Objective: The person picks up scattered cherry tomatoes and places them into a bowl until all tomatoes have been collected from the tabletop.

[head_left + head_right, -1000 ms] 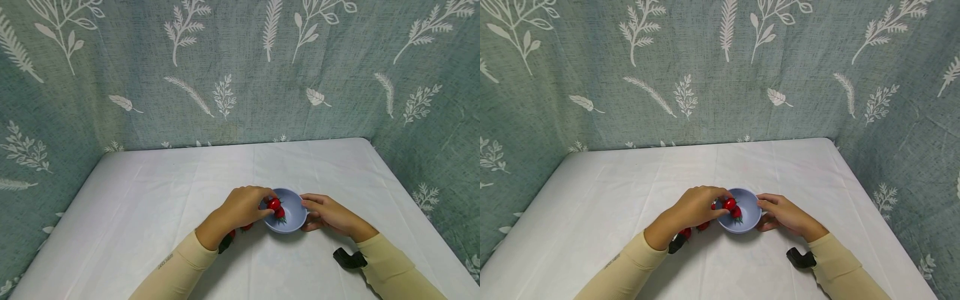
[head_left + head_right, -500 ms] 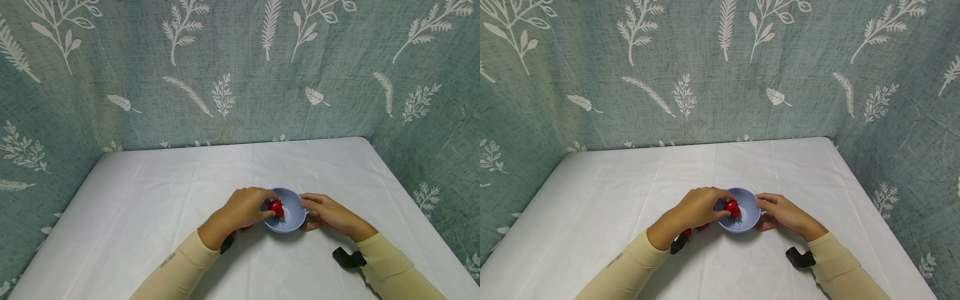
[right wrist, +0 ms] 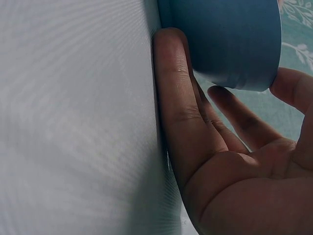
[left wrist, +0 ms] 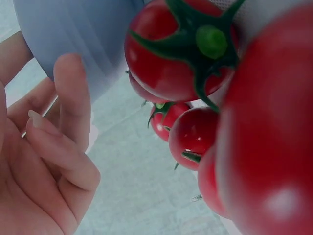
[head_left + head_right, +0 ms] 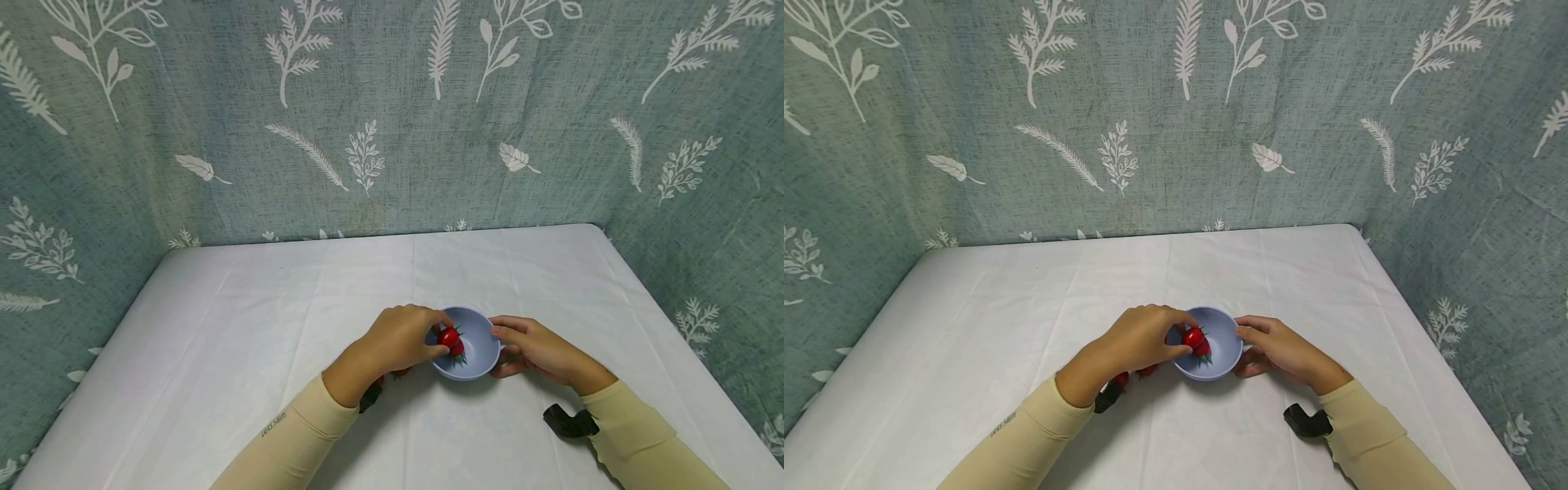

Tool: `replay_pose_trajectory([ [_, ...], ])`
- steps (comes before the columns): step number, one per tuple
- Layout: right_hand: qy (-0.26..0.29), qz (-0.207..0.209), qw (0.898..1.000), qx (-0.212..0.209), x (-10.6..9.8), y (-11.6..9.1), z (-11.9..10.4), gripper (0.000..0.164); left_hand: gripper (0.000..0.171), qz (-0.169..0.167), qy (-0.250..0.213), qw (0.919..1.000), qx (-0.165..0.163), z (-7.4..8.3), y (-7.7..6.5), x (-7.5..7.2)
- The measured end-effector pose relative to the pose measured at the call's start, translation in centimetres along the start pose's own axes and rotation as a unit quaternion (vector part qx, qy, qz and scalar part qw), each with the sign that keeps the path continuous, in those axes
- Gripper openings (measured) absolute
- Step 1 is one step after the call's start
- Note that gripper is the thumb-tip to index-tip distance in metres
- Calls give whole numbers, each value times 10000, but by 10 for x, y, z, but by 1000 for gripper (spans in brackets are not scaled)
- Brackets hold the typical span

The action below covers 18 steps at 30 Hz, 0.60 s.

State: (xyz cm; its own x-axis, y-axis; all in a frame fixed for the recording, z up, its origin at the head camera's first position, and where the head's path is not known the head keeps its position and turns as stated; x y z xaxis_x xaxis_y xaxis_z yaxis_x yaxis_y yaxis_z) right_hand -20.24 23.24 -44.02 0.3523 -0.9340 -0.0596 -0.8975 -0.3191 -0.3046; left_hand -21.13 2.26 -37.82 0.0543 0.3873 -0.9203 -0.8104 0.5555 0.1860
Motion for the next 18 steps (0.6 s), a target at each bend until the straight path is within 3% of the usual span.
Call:
replay_pose_trajectory([
  [18,-40,39,10000,11,-1,2,4,63,34,-81,164,9998,25,2,-1,-3],
])
Point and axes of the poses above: each hand's wrist, its own y-axis towards the middle knuckle, its own x-axis out of the palm, z = x × y, the point moved 5 cm from there along y, towards the middle knuckle, and after that the axes turned 13 degrees about z, right-handed, at the moved point
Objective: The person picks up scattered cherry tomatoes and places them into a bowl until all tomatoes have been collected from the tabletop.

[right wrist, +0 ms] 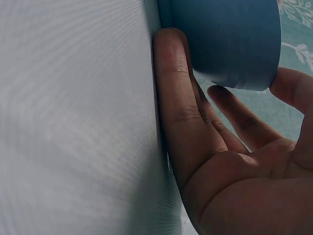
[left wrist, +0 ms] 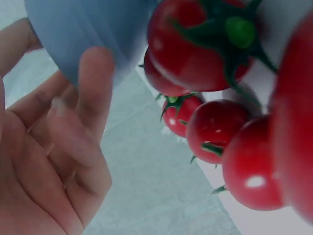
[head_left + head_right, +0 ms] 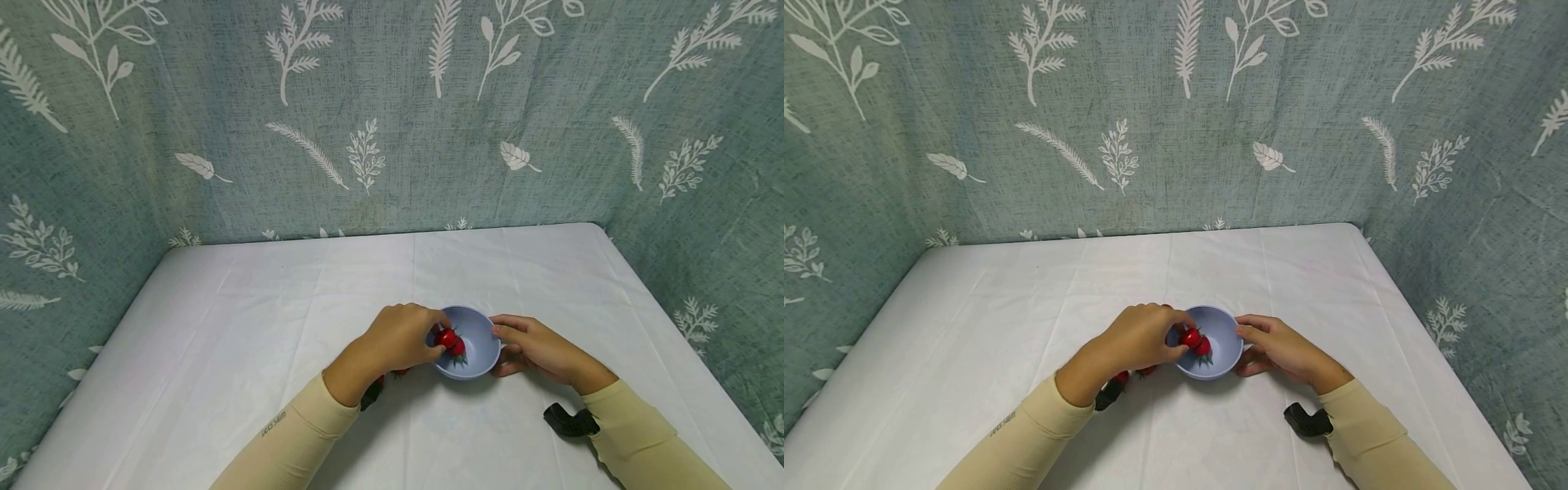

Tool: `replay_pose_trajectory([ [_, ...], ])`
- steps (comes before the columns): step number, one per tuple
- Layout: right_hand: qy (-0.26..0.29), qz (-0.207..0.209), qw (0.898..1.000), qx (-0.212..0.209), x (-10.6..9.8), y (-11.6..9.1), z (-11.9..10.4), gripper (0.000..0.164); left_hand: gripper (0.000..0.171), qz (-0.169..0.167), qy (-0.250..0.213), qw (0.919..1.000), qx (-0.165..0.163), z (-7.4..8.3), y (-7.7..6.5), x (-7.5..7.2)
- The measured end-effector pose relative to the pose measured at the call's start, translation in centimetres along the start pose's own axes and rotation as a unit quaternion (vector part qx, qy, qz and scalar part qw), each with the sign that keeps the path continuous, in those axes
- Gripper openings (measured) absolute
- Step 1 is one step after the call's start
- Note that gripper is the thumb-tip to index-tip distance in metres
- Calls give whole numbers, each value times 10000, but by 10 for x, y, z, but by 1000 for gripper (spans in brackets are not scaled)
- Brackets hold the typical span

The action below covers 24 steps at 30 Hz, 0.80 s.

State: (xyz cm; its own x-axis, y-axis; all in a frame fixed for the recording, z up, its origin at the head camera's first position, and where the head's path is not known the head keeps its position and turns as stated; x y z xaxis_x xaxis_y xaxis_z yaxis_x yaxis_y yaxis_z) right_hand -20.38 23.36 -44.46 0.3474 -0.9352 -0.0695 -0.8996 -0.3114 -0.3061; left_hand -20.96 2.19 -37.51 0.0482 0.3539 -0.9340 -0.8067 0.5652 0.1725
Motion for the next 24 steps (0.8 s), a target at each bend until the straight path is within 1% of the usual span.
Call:
replay_pose_trajectory([
  [2,-21,10,10000,15,0,0,0,63,32,-60,71,10000,22,1,1,0],
  [6,-48,11,10000,25,0,0,1,62,31,-131,74,9999,-6,2,1,0],
  [12,-86,42,9999,45,-1,0,0,61,33,-102,-6,9999,6,1,0,0],
  [17,-87,63,9999,88,0,1,0,62,33,103,-245,9996,2,-5,-5,-5],
  [20,-79,62,9999,85,0,1,0,62,32,287,-413,9987,-28,-9,-8,-11],
  [24,-95,86,9999,66,0,0,-1,61,31,459,-512,9976,-99,-15,-14,-19],
])
Point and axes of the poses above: each hand's wrist, its own y-axis towards the middle knuckle, its own x-axis out of the palm, z = x × y, the point moved 5 cm from there along y, towards the middle knuckle, and after that the axes turned 13 degrees about z, right-handed, at the moved point
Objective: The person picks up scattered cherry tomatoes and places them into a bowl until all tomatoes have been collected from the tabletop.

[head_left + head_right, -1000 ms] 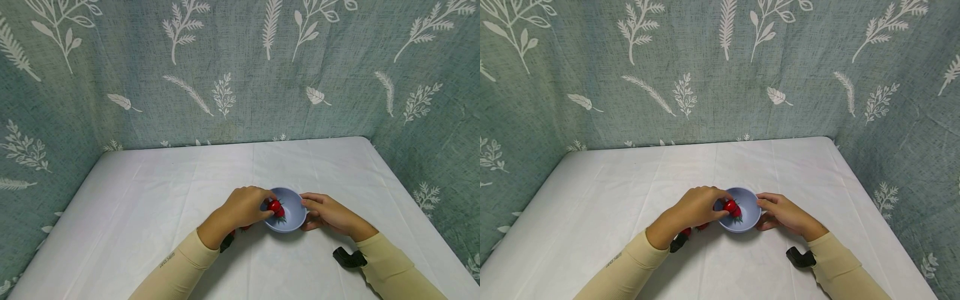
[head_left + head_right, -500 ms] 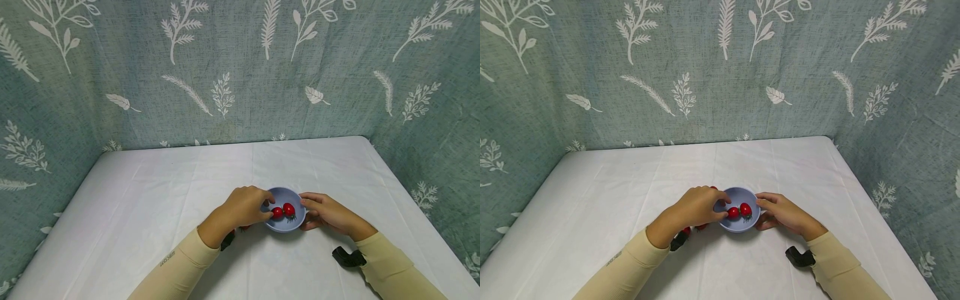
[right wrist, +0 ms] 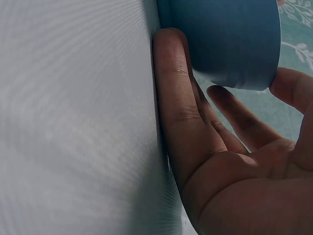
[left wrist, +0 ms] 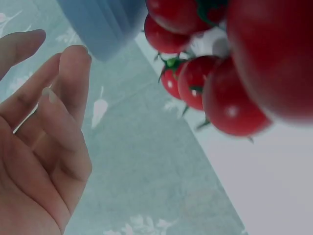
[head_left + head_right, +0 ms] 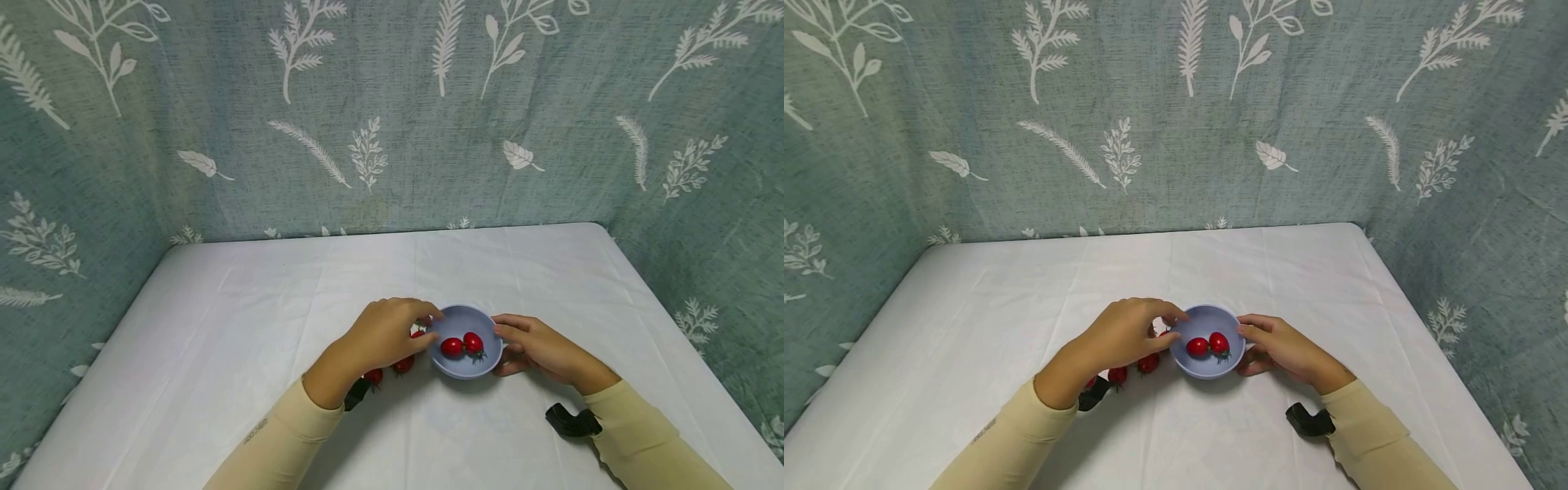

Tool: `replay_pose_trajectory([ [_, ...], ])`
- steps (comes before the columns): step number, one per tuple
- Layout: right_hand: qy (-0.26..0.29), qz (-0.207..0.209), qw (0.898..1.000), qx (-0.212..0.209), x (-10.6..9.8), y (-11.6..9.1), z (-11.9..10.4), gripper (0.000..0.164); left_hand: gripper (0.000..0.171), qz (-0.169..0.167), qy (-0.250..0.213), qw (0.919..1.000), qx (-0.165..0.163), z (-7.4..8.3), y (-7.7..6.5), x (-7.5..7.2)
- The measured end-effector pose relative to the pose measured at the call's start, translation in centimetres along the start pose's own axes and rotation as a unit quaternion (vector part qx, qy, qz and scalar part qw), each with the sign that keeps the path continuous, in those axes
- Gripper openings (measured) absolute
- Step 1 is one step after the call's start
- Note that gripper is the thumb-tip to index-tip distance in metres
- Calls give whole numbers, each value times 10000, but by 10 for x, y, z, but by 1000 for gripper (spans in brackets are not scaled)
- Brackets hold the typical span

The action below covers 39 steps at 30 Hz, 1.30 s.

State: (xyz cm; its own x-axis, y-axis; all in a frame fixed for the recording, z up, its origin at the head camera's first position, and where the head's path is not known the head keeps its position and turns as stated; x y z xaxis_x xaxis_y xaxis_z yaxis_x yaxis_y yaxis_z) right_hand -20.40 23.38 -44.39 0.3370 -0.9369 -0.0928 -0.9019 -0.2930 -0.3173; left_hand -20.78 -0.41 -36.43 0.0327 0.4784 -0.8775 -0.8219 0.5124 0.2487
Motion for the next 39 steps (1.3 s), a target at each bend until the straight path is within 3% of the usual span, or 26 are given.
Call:
replay_pose_trajectory([
  [11,-51,65,10000,27,0,-1,-1,62,27,387,150,9987,-279,-18,-19,-25],
  [24,49,-26,10000,-14,3,-3,-3,64,26,461,502,9943,-824,-53,-51,-44],
  [32,3,55,10000,75,1,-3,2,64,28,185,435,9934,-1047,-78,-76,-42],
  [39,23,45,10000,74,2,-2,0,64,29,-153,221,9914,-1277,-88,-95,-40],
])
Point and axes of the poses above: each hand's wrist, its own y-axis towards the middle knuckle, its own x-axis out of the palm, z = x × y, the point moved 5 cm from there along y, towards the middle knuckle, and after that the axes turned 13 degrees about z, right-handed, at the moved point
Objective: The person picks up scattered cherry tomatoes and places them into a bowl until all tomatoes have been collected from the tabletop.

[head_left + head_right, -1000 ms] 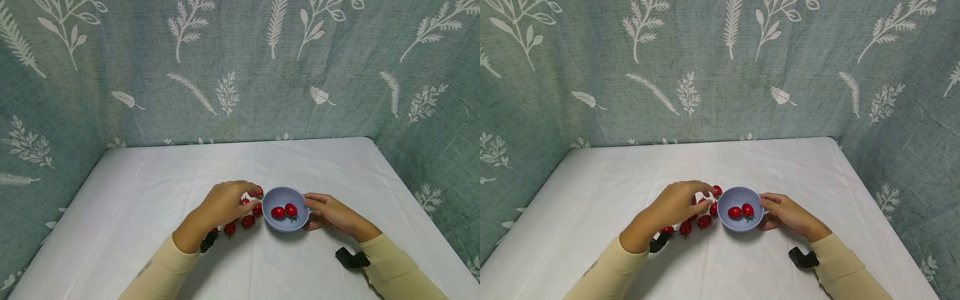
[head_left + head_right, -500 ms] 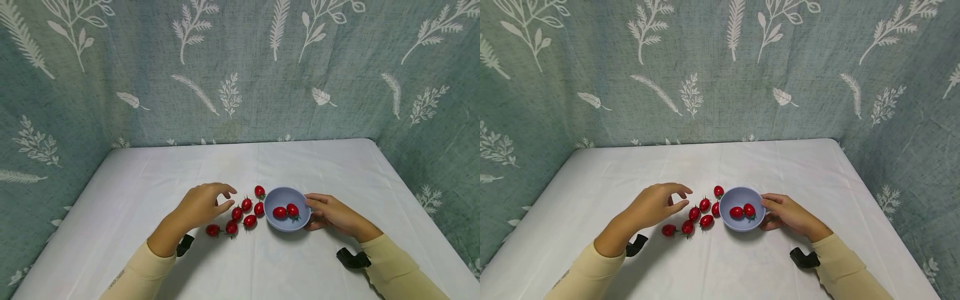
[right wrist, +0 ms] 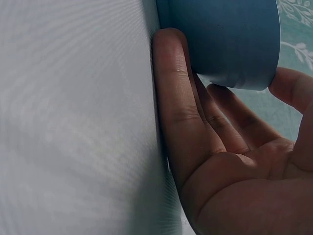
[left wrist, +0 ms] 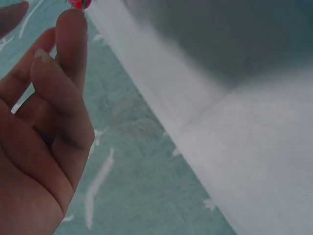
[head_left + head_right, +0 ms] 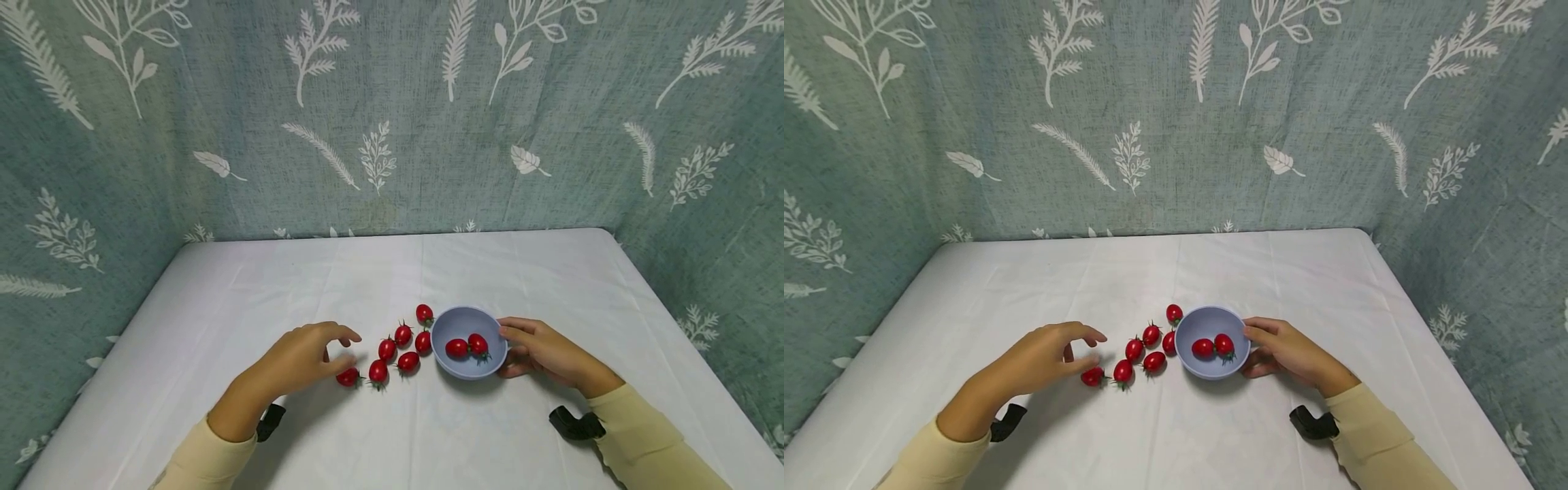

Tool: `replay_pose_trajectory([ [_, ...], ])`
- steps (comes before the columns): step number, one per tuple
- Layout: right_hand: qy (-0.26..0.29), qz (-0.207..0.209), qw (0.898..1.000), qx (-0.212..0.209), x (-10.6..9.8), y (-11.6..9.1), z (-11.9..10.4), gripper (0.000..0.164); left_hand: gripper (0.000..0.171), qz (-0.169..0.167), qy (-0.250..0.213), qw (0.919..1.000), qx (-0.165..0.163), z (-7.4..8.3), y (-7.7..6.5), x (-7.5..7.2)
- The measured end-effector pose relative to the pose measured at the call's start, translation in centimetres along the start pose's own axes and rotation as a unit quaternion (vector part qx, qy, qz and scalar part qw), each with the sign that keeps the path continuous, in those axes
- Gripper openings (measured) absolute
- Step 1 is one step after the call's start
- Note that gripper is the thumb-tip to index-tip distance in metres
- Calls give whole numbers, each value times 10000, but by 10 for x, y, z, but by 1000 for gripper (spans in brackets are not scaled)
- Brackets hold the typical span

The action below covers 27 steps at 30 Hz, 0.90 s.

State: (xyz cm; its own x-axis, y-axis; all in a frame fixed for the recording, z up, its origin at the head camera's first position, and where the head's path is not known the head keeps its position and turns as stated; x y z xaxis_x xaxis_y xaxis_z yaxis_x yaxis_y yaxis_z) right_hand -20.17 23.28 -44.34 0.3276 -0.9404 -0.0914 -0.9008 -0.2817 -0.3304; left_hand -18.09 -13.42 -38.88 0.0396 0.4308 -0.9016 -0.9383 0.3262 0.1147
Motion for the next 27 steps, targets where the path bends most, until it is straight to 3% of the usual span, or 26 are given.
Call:
replay_pose_trajectory([
  [18,-43,38,10000,43,-1,0,4,66,41,-613,-112,9981,35,-6,-16,14],
  [27,-25,24,10000,77,0,0,3,67,39,-534,51,9985,101,-7,-14,12],
])
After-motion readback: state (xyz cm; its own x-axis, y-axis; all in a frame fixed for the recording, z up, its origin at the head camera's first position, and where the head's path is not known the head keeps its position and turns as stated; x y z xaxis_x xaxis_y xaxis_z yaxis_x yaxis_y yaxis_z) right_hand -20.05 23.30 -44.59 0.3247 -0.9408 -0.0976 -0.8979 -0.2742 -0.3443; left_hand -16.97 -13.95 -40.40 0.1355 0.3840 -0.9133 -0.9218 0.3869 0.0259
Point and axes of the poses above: each hand's wrist, its own y-axis towards the middle knuckle, its own x-axis out of the palm, z = x × y, the point moved 5 cm from there along y, towards the middle knuckle, and after that the axes turned 13 degrees about z, right-handed, at the moved point
